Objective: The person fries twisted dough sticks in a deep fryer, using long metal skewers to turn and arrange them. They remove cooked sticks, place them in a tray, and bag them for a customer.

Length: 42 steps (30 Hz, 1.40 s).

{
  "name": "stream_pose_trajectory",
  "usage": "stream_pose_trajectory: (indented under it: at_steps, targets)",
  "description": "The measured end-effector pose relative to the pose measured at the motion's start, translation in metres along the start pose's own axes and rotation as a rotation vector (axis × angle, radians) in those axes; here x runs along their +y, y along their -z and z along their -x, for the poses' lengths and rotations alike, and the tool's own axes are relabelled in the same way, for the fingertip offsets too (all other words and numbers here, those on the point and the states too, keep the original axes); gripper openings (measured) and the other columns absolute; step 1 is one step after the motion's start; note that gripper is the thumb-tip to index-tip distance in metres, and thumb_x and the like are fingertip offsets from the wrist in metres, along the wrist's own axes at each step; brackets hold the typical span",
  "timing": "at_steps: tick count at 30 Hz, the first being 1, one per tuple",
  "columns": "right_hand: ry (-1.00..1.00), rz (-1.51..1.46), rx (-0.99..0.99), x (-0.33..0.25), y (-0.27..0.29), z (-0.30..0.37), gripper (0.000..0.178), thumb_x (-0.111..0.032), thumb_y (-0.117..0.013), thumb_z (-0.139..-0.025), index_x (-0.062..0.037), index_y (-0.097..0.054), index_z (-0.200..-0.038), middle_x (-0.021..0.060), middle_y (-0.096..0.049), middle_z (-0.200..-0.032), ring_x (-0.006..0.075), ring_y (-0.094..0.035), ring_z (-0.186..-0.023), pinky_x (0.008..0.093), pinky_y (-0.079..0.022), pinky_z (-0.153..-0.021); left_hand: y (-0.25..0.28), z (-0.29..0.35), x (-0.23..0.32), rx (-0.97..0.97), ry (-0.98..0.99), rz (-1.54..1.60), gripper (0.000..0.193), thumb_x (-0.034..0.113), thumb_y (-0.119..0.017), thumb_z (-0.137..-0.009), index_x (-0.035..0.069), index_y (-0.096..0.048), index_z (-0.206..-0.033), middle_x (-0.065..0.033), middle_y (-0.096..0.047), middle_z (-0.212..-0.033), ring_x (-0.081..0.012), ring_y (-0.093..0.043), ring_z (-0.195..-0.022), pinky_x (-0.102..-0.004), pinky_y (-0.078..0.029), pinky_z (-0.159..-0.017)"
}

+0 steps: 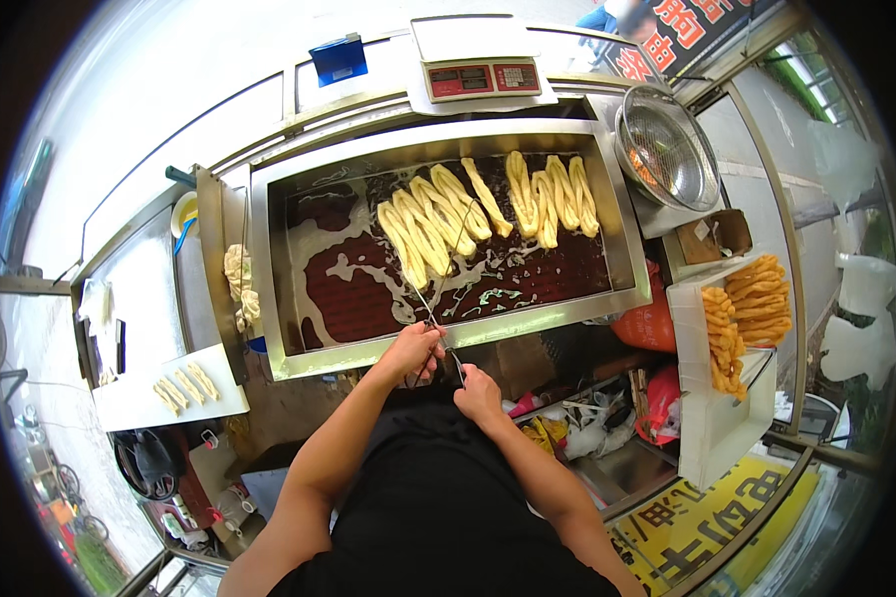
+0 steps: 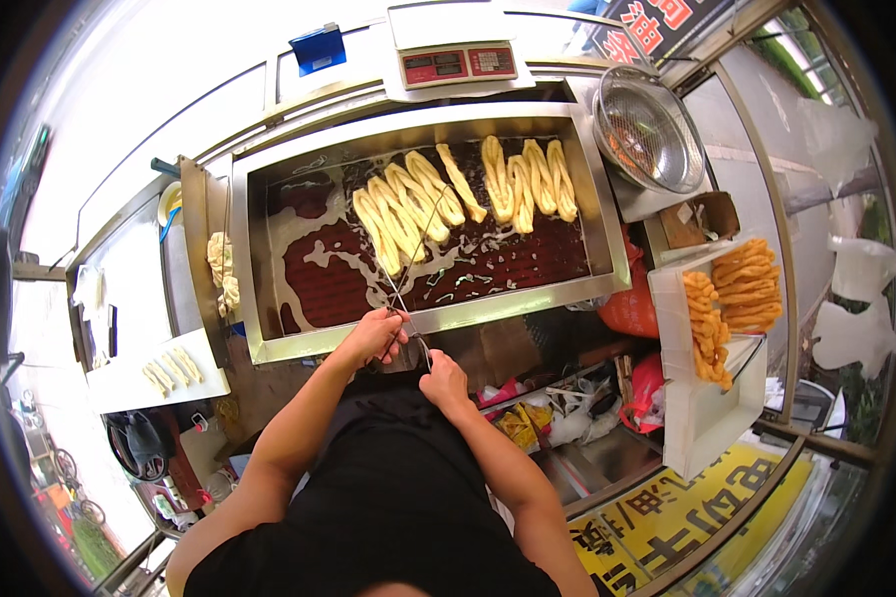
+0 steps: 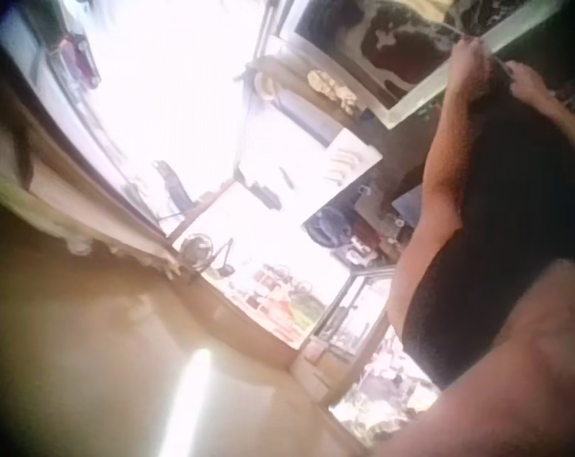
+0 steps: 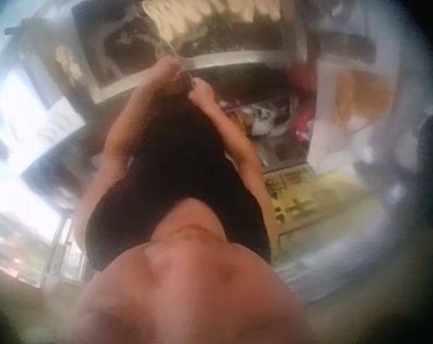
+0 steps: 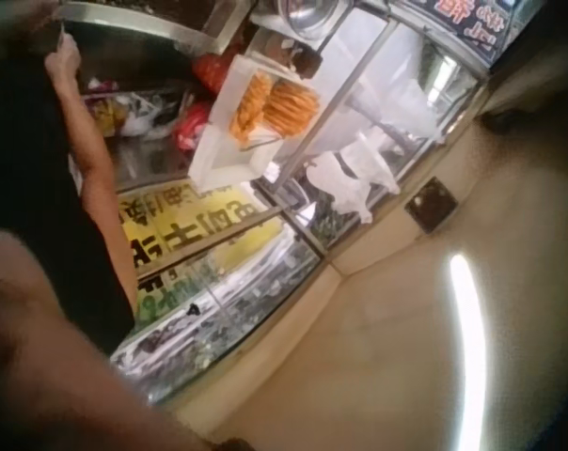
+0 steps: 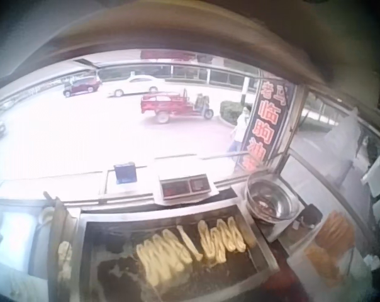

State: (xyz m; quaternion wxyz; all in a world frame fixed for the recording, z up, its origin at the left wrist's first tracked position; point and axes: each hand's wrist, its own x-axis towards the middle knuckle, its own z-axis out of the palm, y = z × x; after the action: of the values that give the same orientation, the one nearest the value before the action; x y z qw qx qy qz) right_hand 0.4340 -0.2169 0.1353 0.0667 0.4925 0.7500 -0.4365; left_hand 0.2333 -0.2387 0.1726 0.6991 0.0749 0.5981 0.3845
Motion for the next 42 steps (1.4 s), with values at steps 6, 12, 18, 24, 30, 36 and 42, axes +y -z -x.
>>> stream_pose_trajectory:
  at_steps: [6,12,18,24,30,36,42]
  targets:
    - [0.090,0.016,0.111,0.013,-0.014,-0.006,0.039,-0.007,-0.055,-0.072,-0.0055,-0.060,-0.111,0.0165,-0.063,-0.084,0.0383,-0.063,-0.083,0.0468,-0.050,-0.074,-0.003,-0.003,-0.004,0.107,-0.019,-0.169,0.026,0.021,-0.044,-0.098,0.005,-0.053,-0.117,-0.0032,-0.059,-0.077,-0.0099,-0.053,-0.050,-0.0256,-0.042,-0.037]
    - [0.015,0.038,0.003,0.000,-0.004,-0.006,0.042,-0.006,-0.054,-0.073,-0.0023,-0.058,-0.114,0.0230,-0.066,-0.100,0.0420,-0.062,-0.095,0.0485,-0.050,-0.085,-0.006,0.003,0.005,0.208,-0.050,-0.341,0.024,0.024,-0.046,-0.098,0.007,-0.054,-0.113,-0.0034,-0.056,-0.077,-0.0125,-0.053,-0.051,-0.0290,-0.042,-0.041]
    - [0.086,0.049,0.109,0.014,-0.017,-0.008,0.041,-0.006,-0.055,-0.072,-0.0054,-0.061,-0.112,0.0151,-0.064,-0.081,0.0374,-0.063,-0.081,0.0461,-0.051,-0.074,0.004,0.015,-0.009,0.236,-0.055,-0.322,0.025,0.026,-0.046,-0.097,0.007,-0.055,-0.113,-0.0031,-0.055,-0.076,-0.0131,-0.052,-0.053,-0.0298,-0.041,-0.042]
    - [0.076,0.068,0.100,0.011,-0.016,-0.009,0.040,-0.006,-0.055,-0.073,-0.0053,-0.061,-0.112,0.0155,-0.064,-0.081,0.0375,-0.063,-0.081,0.0460,-0.051,-0.074,0.001,0.013,-0.011,0.287,-0.141,-0.407,0.028,0.026,-0.041,-0.097,0.001,-0.053,-0.099,-0.0105,-0.057,-0.064,-0.0231,-0.057,-0.050,-0.0374,-0.047,-0.043]
    - [0.084,0.053,0.101,0.003,-0.014,-0.007,0.039,-0.006,-0.055,-0.073,-0.0047,-0.062,-0.112,0.0163,-0.065,-0.082,0.0378,-0.064,-0.082,0.0461,-0.051,-0.075,0.008,0.009,-0.018,0.306,-0.094,-0.430,0.028,0.024,-0.042,-0.094,-0.001,-0.054,-0.098,-0.0138,-0.060,-0.067,-0.0265,-0.060,-0.052,-0.0392,-0.049,-0.044]
    - [0.051,0.031,0.036,-0.006,-0.005,-0.005,0.039,-0.008,-0.054,-0.074,-0.0037,-0.059,-0.112,0.0230,-0.066,-0.097,0.0429,-0.062,-0.094,0.0500,-0.050,-0.083,0.002,0.009,-0.001,0.305,-0.135,-0.397,0.028,0.024,-0.043,-0.095,-0.001,-0.055,-0.100,-0.0131,-0.059,-0.065,-0.0238,-0.061,-0.051,-0.0385,-0.048,-0.045]
    - [0.092,-0.012,0.058,-0.007,0.006,0.007,0.038,-0.007,-0.056,-0.071,-0.0047,-0.061,-0.109,0.0178,-0.065,-0.086,0.0376,-0.063,-0.085,0.0458,-0.051,-0.077,0.013,0.022,-0.013,0.271,-0.133,-0.277,0.026,0.026,-0.046,-0.097,0.007,-0.054,-0.112,-0.0047,-0.058,-0.075,-0.0140,-0.054,-0.048,-0.0292,-0.044,-0.039]
